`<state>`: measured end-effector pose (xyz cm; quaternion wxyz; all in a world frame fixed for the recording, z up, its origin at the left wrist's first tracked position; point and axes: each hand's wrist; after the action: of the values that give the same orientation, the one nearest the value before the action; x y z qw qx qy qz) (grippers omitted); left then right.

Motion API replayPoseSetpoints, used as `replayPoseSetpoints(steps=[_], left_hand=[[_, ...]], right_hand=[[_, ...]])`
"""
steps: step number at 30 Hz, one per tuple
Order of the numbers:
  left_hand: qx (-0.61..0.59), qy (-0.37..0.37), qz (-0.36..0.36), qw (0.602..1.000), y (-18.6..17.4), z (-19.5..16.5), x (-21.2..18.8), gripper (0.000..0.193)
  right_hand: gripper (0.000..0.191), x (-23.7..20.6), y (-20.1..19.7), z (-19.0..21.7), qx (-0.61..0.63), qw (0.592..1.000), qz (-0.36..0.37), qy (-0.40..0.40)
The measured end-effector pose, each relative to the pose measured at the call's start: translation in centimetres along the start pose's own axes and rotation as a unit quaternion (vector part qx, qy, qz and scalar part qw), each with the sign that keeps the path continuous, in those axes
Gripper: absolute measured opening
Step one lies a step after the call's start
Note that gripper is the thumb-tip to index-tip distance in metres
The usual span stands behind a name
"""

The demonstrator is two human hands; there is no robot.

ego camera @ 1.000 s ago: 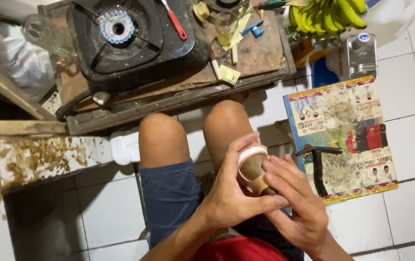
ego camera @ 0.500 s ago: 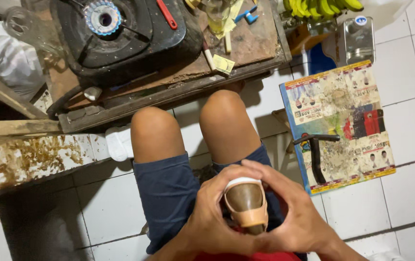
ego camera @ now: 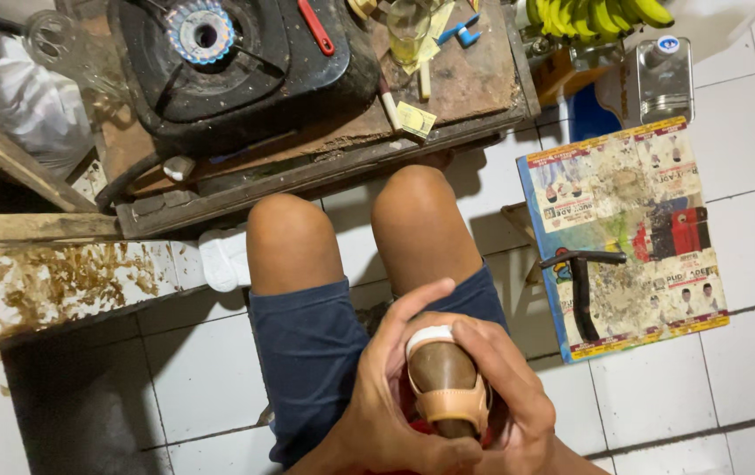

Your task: The person sits on the floor holding a sandal upper stretched over a wooden last. They use a curved blade to trim and press the edge of the upper, then hold the white rubber sole over a gas burner flame and press the heated sole onto the lasted upper, fitting it by hand.

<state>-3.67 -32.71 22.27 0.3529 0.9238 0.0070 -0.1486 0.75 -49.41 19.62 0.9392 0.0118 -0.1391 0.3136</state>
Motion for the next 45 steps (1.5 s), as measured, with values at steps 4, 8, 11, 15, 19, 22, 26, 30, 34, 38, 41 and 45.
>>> replayPoseSetpoints(steps=[4,8,11,15,19,22,26,30,34,38,41,45], left_hand=[[0.058,-0.054,-0.024,0.997,-0.1,-0.4,-0.3,0.117],[0.169,0.038,0.039,0.984,-0.7,-0.2,-0.2,0.110],[0.159,0.046,0.028,0.986,-0.9,-0.2,-0.1,0.114],[0.073,0.024,0.011,0.997,-1.1,-0.1,-0.3,0.120],[-0.047,-0.071,-0.007,0.996,-1.8,0.6,-1.2,0.110],[-0.091,0.088,-0.020,0.992,-2.3,1.9,-0.9,0.085],[-0.120,0.080,-0.010,0.990,-2.8,2.5,-1.1,0.091],[-0.070,0.082,0.003,0.994,-3.7,1.6,-1.4,0.095],[0.025,0.064,0.044,0.997,-4.5,0.4,-2.3,0.094],[0.229,0.176,0.070,0.955,-5.2,0.5,-2.4,0.085],[0.147,0.127,0.041,0.980,-5.1,1.3,-2.6,0.070],[0.052,0.038,0.039,0.997,-4.7,2.8,-2.9,0.066]], right_hand=[[0.074,0.1,-1.1,0.3,0.065,0.992,0.079,0.077],[0.074,-0.1,-2.8,0.4,0.076,0.962,0.135,0.226],[0.095,-0.1,-3.1,0.0,0.124,0.955,0.144,0.229],[0.130,0.2,-3.0,-0.3,0.251,0.912,0.105,0.306],[0.117,0.7,-3.7,-0.2,0.206,0.890,0.156,0.375],[0.091,0.7,-4.0,0.4,0.080,0.849,0.175,0.492],[0.064,0.5,-4.1,1.4,0.027,0.865,0.183,0.467],[0.068,0.9,-4.8,1.5,-0.011,0.897,0.200,0.394],[0.069,1.2,-5.7,1.2,-0.068,0.925,0.221,0.302],[0.081,1.1,-6.0,1.4,-0.182,0.886,0.259,0.338],[0.081,1.4,-5.6,1.1,-0.059,0.962,0.201,0.177],[0.066,2.0,-3.8,-0.6,0.184,0.901,0.209,0.332]])
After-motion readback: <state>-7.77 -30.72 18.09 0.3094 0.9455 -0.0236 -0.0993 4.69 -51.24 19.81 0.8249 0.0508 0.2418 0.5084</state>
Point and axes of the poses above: each hand's wrist, its own x-axis towards the middle knuckle, its own y-axis out of the palm, z = x × y, and after that the axes turned 1 degree about -x, right-handed
